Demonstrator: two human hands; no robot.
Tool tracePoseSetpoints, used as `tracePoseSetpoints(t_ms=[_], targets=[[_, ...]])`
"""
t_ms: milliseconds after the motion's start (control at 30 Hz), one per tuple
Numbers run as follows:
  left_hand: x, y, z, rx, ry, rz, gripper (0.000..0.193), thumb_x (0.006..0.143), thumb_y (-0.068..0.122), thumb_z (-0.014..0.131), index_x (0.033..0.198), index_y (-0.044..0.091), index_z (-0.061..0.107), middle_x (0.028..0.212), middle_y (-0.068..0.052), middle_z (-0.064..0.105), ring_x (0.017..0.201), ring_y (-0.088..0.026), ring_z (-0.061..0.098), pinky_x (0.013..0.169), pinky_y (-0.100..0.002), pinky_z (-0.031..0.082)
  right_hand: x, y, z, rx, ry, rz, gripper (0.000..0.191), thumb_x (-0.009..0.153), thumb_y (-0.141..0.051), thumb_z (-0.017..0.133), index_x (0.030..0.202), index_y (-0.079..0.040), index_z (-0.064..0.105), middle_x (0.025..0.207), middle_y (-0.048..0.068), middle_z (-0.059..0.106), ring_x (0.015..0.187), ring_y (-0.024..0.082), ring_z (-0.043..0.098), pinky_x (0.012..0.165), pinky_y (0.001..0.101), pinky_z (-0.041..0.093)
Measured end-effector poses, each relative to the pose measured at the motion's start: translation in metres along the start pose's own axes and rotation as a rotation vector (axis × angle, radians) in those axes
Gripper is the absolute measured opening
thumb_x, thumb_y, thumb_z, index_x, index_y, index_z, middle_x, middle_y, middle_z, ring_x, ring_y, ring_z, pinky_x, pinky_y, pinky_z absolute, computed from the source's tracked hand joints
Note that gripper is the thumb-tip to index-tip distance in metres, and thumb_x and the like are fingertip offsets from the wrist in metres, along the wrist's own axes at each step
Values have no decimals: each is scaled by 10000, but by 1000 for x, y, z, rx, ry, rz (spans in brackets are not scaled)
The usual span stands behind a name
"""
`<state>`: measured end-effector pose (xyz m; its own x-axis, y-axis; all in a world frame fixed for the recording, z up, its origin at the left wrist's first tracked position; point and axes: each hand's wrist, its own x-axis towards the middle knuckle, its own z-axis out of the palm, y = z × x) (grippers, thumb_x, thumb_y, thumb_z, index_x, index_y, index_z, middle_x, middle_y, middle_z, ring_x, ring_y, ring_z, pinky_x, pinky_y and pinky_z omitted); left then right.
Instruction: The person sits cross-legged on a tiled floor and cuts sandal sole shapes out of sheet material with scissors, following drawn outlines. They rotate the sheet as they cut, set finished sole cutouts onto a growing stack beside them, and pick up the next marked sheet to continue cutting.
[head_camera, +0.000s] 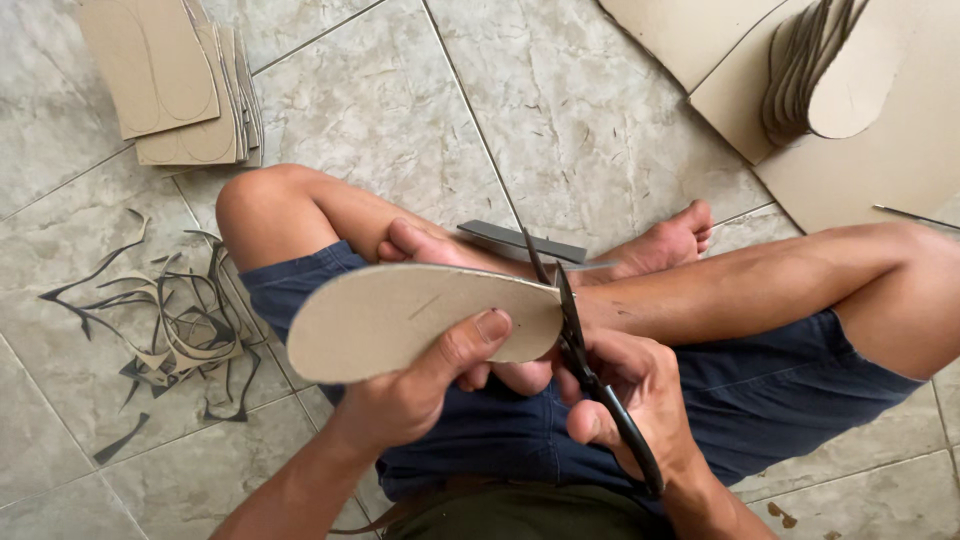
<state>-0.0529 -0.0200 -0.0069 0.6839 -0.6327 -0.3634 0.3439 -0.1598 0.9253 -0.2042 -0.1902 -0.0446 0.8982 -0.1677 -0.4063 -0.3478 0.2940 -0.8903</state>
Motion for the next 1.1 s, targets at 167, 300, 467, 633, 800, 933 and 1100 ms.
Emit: tracePoseSetpoints(t_ms=[167, 300, 467, 633, 800, 933, 1100], targets=[[2, 9, -8, 65, -100, 0, 208, 960, 192, 662, 876, 35, 769, 674, -23, 730, 527, -63, 554, 463, -229, 424, 0, 3, -3, 31, -55, -67, 832, 743, -750, 783, 1044, 20, 694, 860, -5, 587, 802, 92, 512, 698, 250, 412], [7, 25, -11, 72, -186, 29, 191, 975, 184, 659, 926, 40, 775, 731, -12, 740, 571, -61, 574, 493, -228, 445, 3, 3, -6, 10, -104, -138, 801, 805, -770, 752, 1052, -12, 674, 911, -32, 565, 866, 74, 498, 753, 231, 402], [16, 42, -21, 54, -270, 12, 171, 949, 161, 661, 1001, 34, 763, 761, -16, 741, 564, -63, 554, 485, -223, 437, 2, -3, -7, 27, -116, 93, 840, 657, -736, 816, 994, 26, 714, 787, 20, 548, 724, 127, 454, 615, 278, 347], [19, 45, -23, 102, -297, -5, 142, 942, 153, 688, 967, 28, 751, 683, 11, 675, 542, -65, 546, 478, -229, 436, 7, -6, -9, -14, -140, -54, 792, 729, -785, 761, 980, -40, 661, 871, -49, 580, 830, 67, 495, 727, 232, 397], [21, 45, -30, 88, -300, -98, 132, 933, 136, 729, 935, 7, 755, 614, 11, 583, 529, -70, 501, 456, -240, 386, 3, -3, -13, 6, -149, 34, 798, 683, -729, 825, 955, 10, 700, 809, -19, 561, 745, 81, 465, 624, 249, 359], [24, 44, -32, -3, -316, -148, 157, 911, 125, 718, 999, 5, 768, 679, -3, 657, 536, -60, 497, 449, -235, 385, -1, 4, -17, -21, -129, 72, 757, 650, -678, 854, 946, 12, 755, 752, -34, 575, 688, 69, 481, 581, 248, 347], [30, 43, -33, -95, -395, -135, 235, 904, 137, 666, 1046, -12, 778, 792, -54, 774, 520, -44, 486, 429, -217, 364, 0, 9, -19, -124, -98, 0, 641, 643, -585, 894, 858, -1, 742, 684, -58, 535, 624, 55, 461, 531, 245, 336]])
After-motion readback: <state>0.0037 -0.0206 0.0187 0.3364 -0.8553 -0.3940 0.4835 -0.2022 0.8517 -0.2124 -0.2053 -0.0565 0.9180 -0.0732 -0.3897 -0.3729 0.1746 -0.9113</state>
